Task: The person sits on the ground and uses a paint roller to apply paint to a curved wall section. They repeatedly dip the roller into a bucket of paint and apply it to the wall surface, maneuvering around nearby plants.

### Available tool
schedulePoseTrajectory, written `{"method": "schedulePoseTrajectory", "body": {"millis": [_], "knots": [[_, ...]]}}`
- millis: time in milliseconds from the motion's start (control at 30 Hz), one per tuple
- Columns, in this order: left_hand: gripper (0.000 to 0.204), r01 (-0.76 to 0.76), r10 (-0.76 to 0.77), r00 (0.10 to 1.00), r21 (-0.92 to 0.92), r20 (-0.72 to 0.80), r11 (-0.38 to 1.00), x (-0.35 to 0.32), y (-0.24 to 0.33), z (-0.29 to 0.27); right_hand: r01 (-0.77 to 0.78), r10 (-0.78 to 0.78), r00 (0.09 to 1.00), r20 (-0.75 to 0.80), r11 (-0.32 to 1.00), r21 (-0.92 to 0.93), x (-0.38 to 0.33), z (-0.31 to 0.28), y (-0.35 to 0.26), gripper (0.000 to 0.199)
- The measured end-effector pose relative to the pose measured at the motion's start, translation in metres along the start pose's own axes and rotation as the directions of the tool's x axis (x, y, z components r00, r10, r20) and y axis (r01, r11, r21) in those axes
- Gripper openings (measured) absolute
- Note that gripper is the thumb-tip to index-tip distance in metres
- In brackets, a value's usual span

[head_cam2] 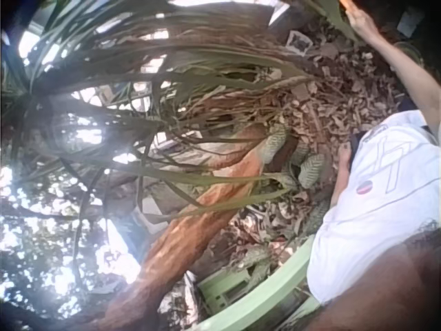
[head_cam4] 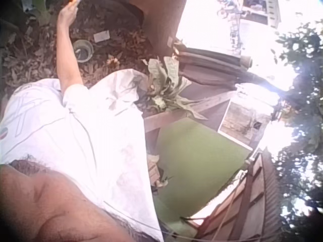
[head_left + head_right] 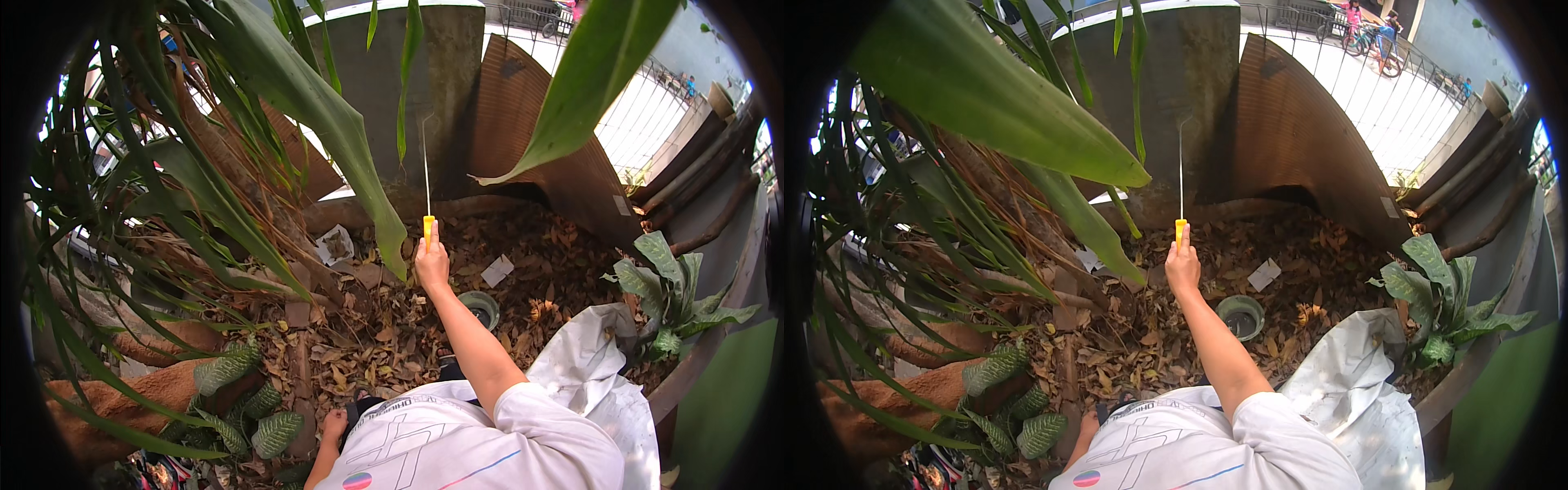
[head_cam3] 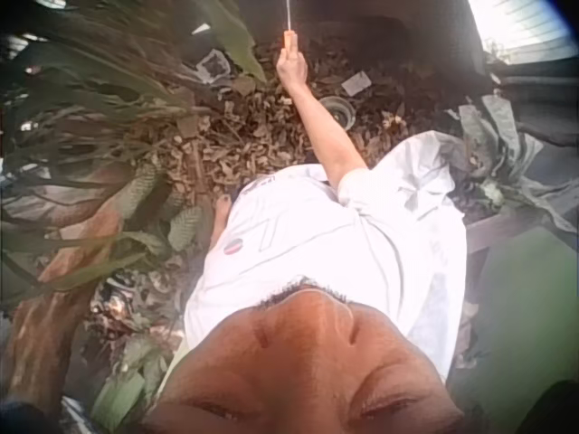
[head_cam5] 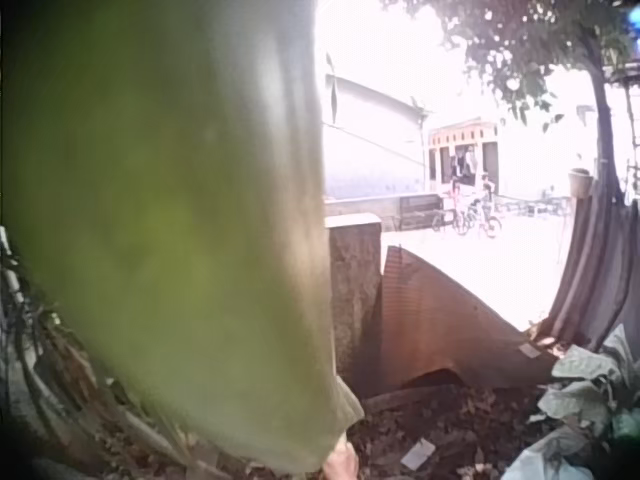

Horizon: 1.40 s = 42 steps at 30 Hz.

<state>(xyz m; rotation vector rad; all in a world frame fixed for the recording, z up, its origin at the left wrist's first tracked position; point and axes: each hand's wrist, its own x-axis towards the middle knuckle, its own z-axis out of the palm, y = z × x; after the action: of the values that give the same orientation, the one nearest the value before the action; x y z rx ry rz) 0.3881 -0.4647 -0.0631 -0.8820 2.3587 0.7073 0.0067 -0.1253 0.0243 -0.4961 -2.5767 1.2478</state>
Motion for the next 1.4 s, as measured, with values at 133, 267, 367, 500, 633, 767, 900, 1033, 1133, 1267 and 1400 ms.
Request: {"method": "schedulePoseTrajectory", "body": {"millis": [133, 267, 367, 500, 633, 767, 900, 1033, 1133, 1267, 1400], "knots": [[0.034, 0.016, -0.015, 1.0, -0.024, 0.024, 1.0, -0.006, 0.007, -0.004, -0.13, 0.129, 0.988, 0.082, 0.992, 0.004, 0.002, 0.007, 0.031, 0.059], [0.034, -0.003, 0.003, 1.0, -0.044, 0.018, 0.999, -0.011, 0.004, -0.004, -0.191, 0.188, 0.98, 0.073, 0.981, 0.034, 0.0, 0.016, 0.045, 0.051], [0.034, -0.005, 0.006, 1.0, -0.031, 0.027, 1.0, -0.012, 0.009, -0.004, -0.327, 0.309, 0.94, 0.148, 0.937, 0.124, 0.025, 0.023, 0.049, 0.037], [0.034, 0.026, -0.025, 0.999, -0.069, 0.02, 0.997, -0.025, 0.011, -0.006, -0.544, 0.468, 0.832, 0.297, 0.792, 0.278, 0.045, 0.012, 0.016, 0.036], [0.034, 0.102, -0.1, 0.994, -0.055, 0.046, 0.993, -0.028, 0.015, -0.003, -0.584, 0.485, 0.811, 0.326, 0.693, 0.422, 0.069, 0.014, 0.011, 0.033], [0.034, 0.09, -0.088, 0.995, -0.056, 0.042, 0.994, -0.025, 0.0, 0.009, -0.554, 0.44, 0.832, 0.337, 0.665, 0.501, 0.085, 0.017, 0.015, 0.03], [0.035, 0.083, -0.08, 0.996, -0.068, 0.049, 0.994, -0.024, -0.001, 0.017, -0.449, 0.354, 0.893, 0.277, 0.74, 0.501, 0.085, 0.016, 0.005, 0.028], [0.035, 0.049, -0.05, 0.997, 0.011, 0.054, 0.999, -0.014, 0.016, 0.016, -0.151, 0.163, 0.986, 0.022, 0.844, 0.515, 0.085, 0.015, 0.007, 0.026], [0.034, 0.078, -0.077, 0.995, -0.005, 0.067, 0.997, -0.014, 0.011, 0.016, -0.134, 0.129, 0.991, 0.047, 0.829, 0.543, 0.046, -0.012, -0.038, 0.034], [0.033, 0.019, -0.023, 0.998, 0.063, 0.06, 0.998, -0.003, 0.011, 0.019, 0.116, -0.068, 0.992, -0.111, 0.849, 0.516, 0.008, -0.055, -0.07, 0.031], [0.032, 0.031, -0.03, 1.0, -0.004, 0.001, 1.0, -0.002, 0.009, 0.026, 0.045, -0.049, 0.999, -0.006, 0.851, 0.523, -0.005, -0.072, -0.079, 0.033]]}}
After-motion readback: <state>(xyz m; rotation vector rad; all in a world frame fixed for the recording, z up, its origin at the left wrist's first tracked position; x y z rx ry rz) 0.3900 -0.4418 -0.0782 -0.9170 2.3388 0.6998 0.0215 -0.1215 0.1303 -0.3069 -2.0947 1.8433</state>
